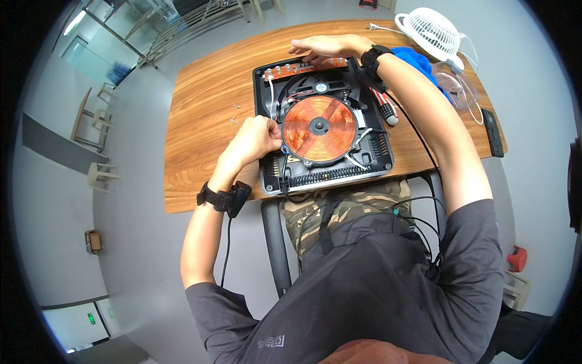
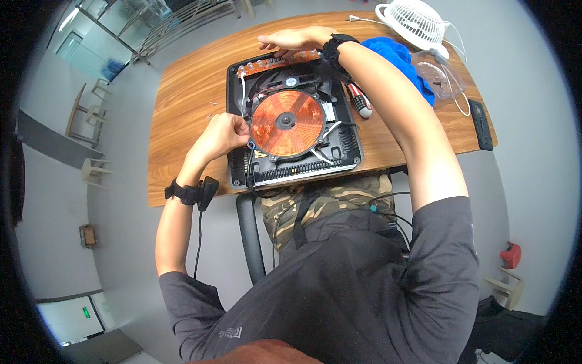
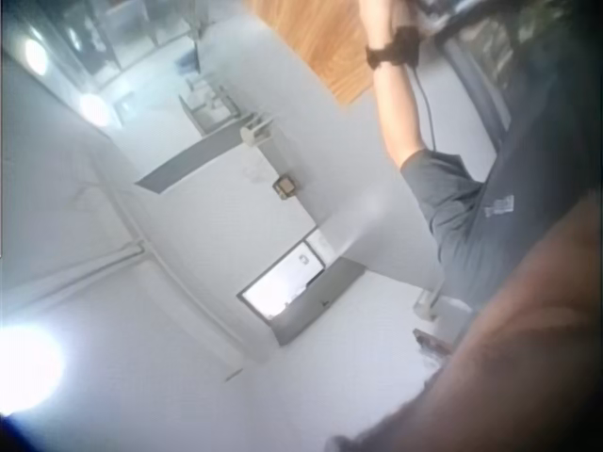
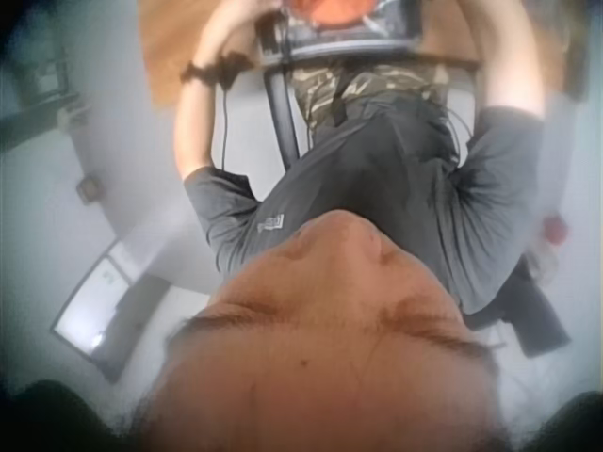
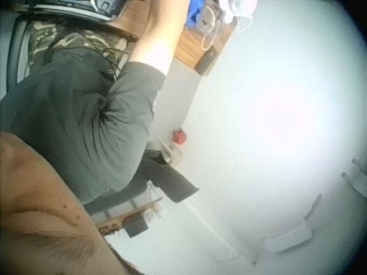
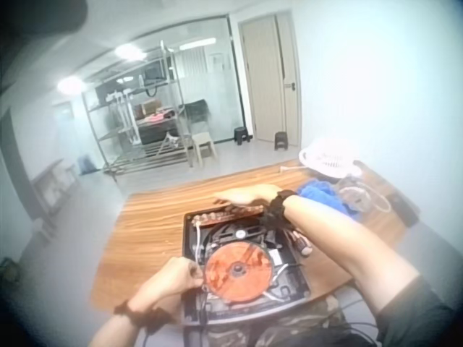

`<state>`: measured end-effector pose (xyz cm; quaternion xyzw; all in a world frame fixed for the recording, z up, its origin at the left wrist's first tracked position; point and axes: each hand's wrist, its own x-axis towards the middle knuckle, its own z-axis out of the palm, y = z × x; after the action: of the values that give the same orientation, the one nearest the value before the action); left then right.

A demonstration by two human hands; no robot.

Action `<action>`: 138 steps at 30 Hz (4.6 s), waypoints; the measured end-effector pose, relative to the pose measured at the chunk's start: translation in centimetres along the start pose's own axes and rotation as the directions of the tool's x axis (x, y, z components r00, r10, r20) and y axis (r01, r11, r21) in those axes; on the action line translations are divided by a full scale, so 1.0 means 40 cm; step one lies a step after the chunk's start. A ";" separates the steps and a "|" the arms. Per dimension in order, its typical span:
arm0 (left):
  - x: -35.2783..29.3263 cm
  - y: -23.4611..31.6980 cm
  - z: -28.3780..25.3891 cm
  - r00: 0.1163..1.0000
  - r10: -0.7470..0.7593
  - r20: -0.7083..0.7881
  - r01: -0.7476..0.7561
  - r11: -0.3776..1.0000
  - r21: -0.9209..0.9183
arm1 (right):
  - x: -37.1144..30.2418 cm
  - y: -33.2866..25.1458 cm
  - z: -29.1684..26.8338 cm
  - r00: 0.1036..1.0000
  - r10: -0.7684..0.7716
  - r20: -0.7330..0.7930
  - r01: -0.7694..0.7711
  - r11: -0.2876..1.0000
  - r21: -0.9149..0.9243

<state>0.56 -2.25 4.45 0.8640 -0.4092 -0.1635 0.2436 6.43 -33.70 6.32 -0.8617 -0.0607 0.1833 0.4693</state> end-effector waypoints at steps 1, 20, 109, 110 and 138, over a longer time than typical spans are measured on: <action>-0.001 0.005 0.000 1.000 -0.003 -0.004 0.003 1.000 -0.001 | 0.000 0.004 -0.002 1.000 -0.001 -0.004 0.000 1.000 -0.010; -0.006 -0.027 0.007 0.997 0.083 -0.010 -0.082 0.995 0.054 | -0.014 -0.014 0.015 0.999 -0.035 0.005 0.036 0.987 -0.158; 0.141 -0.176 -0.167 0.884 0.085 -0.460 0.103 0.924 0.368 | -0.478 0.109 -0.061 0.912 0.069 -0.405 -0.150 0.974 -0.172; 0.145 -0.149 -0.168 0.891 0.050 -0.452 0.110 0.941 0.320 | -0.484 0.071 -0.067 0.919 0.052 -0.391 -0.113 0.984 -0.135; 0.185 0.102 -0.013 0.941 0.231 -0.249 -0.225 0.973 0.049 | -0.432 -0.149 0.003 0.922 -0.350 -0.165 0.182 0.769 -0.612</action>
<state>2.77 -10.15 6.53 0.8270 -0.4737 -0.0187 0.3024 -9.19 -35.10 15.69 -0.9627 -0.1723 -0.0326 0.2058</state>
